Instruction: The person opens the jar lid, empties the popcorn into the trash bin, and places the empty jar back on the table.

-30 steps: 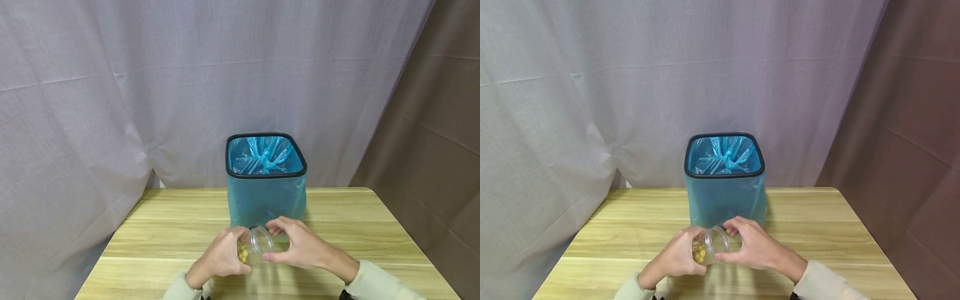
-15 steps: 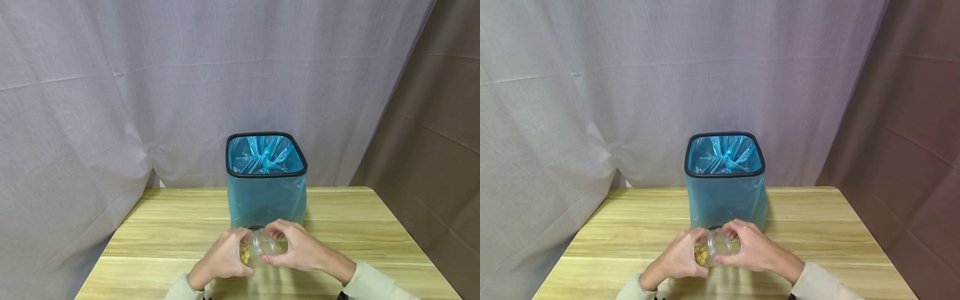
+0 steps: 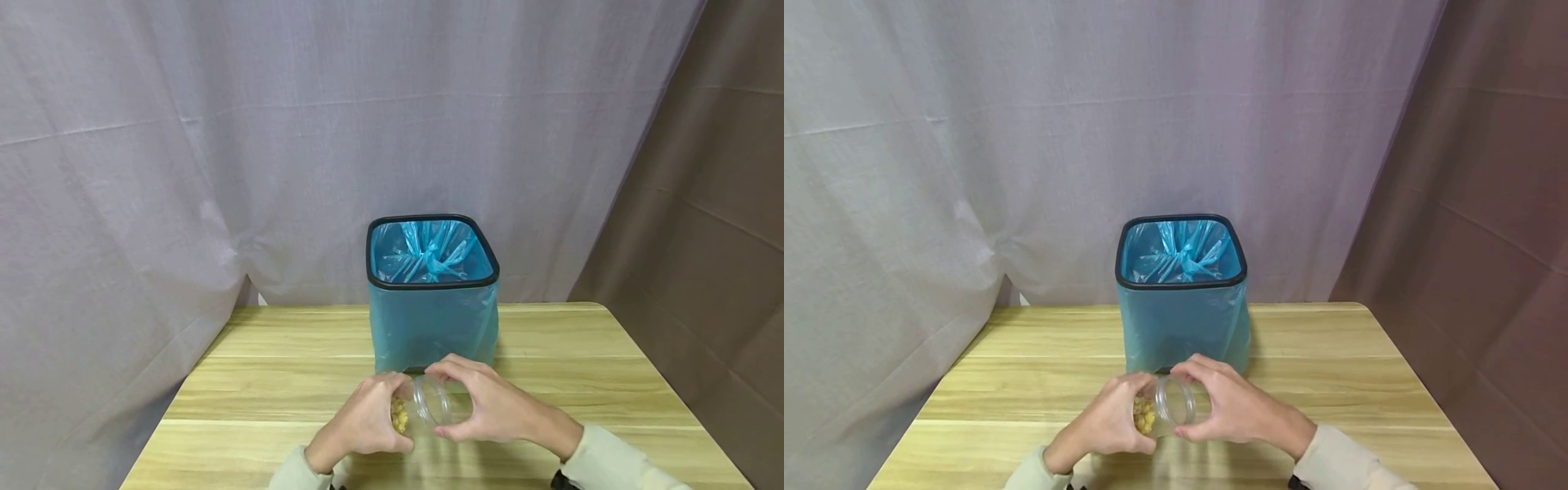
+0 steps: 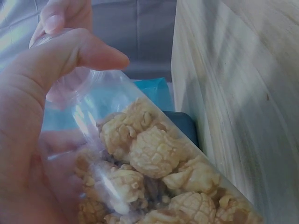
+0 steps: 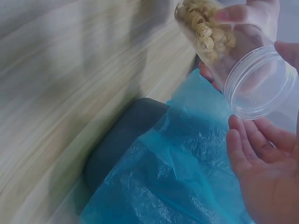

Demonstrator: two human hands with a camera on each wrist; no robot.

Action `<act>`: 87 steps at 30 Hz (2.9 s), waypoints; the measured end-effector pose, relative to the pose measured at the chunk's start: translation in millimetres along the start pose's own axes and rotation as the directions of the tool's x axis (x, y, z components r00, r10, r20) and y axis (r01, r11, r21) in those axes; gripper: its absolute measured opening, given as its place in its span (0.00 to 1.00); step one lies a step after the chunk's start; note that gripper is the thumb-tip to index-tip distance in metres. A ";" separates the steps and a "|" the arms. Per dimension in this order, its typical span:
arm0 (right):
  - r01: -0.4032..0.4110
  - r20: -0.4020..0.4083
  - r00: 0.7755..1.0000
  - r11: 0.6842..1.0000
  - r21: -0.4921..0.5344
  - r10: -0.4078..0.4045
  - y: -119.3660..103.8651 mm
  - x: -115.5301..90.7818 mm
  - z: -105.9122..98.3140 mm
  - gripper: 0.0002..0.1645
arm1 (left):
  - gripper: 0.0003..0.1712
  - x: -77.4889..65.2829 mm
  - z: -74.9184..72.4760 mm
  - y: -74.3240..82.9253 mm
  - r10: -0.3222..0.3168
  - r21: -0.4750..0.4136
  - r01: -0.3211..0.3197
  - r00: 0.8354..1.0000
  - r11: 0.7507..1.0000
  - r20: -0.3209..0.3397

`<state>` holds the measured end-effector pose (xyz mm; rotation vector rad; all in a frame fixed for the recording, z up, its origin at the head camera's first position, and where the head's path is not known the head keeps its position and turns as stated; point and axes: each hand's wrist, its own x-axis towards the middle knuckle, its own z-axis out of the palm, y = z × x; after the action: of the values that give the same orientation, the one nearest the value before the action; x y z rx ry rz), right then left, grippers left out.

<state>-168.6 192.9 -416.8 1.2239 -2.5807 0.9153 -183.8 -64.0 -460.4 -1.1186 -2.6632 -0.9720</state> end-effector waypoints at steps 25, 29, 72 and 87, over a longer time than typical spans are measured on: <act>-0.190 -0.006 0.982 0.981 -0.028 0.190 -7.7 1.4 -6.7 0.40 | 0.36 -0.5 1.0 -0.7 -0.021 -0.019 0.022 1.000 1.000 0.018; -0.241 -0.005 0.970 0.970 -0.019 0.241 -7.4 2.6 -5.4 0.37 | 0.36 -0.6 0.2 -0.3 -0.027 -0.017 0.027 0.999 0.999 0.018; -0.113 -0.025 0.993 0.993 -0.024 0.112 -5.8 -2.6 -3.2 0.40 | 0.36 -1.0 2.3 -0.4 -0.011 -0.030 0.011 1.000 0.999 0.027; -0.253 0.001 0.967 0.967 0.030 0.253 -10.4 -0.2 -2.7 0.32 | 0.37 -0.7 3.2 2.4 -0.017 -0.015 0.017 1.000 1.000 0.022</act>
<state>-161.1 189.7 -409.9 0.9104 -2.7759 1.0013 -181.2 -61.3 -461.9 -1.1180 -2.6913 -0.9907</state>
